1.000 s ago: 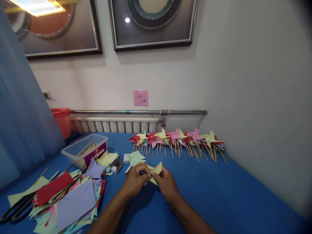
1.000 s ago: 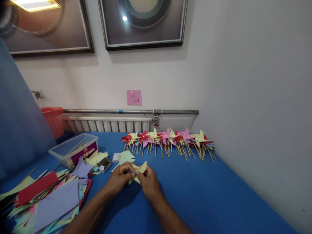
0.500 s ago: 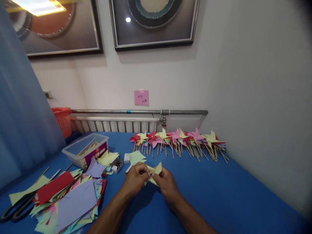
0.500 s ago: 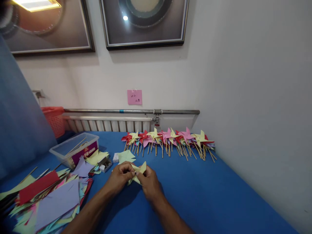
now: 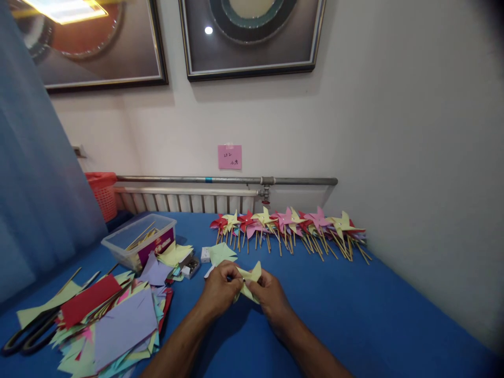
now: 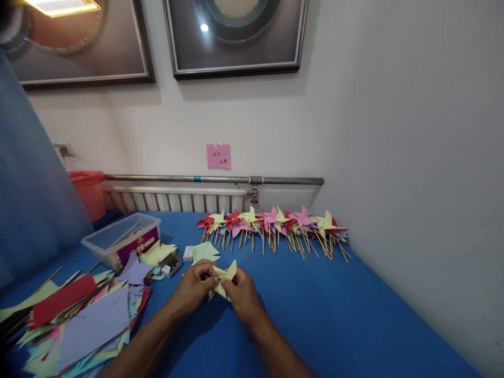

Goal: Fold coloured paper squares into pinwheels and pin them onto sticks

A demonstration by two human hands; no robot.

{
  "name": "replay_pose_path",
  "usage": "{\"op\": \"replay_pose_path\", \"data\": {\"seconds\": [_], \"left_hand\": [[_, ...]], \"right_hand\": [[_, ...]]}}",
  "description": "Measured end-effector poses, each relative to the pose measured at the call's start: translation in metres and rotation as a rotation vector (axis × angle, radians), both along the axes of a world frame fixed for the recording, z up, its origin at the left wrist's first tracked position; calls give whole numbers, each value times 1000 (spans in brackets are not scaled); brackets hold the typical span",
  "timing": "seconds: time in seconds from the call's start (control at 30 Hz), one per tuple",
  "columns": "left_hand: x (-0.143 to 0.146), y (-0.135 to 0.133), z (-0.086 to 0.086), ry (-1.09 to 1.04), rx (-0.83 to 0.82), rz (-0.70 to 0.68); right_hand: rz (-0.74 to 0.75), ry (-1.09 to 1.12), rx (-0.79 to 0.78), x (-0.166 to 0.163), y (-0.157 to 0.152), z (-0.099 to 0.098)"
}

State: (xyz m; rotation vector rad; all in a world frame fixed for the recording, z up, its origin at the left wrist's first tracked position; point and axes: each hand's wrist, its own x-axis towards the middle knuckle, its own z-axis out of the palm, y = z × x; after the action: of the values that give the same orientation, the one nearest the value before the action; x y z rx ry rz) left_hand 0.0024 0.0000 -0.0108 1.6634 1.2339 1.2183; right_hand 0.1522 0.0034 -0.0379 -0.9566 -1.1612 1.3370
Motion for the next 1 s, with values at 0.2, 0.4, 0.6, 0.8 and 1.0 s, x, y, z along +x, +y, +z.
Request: {"op": "replay_pose_path", "data": {"seconds": [0.2,0.4,0.6,0.8,1.0], "left_hand": [[1,1,0,-7,-39,17],[1,2,0,13,-32,19],[2,3,-6,-26,-35,-30],[0,3,-5,-2,-29,-12],[0,3,-7,56,-5,35]], "right_hand": [[-6,32,-16,-1,1,0],[-7,46,-27,-2,-1,2],[-51,6,-11,-1,-1,1],[-27,-23,35,-1,-1,2],[16,-97,79,0,-2,0]]}}
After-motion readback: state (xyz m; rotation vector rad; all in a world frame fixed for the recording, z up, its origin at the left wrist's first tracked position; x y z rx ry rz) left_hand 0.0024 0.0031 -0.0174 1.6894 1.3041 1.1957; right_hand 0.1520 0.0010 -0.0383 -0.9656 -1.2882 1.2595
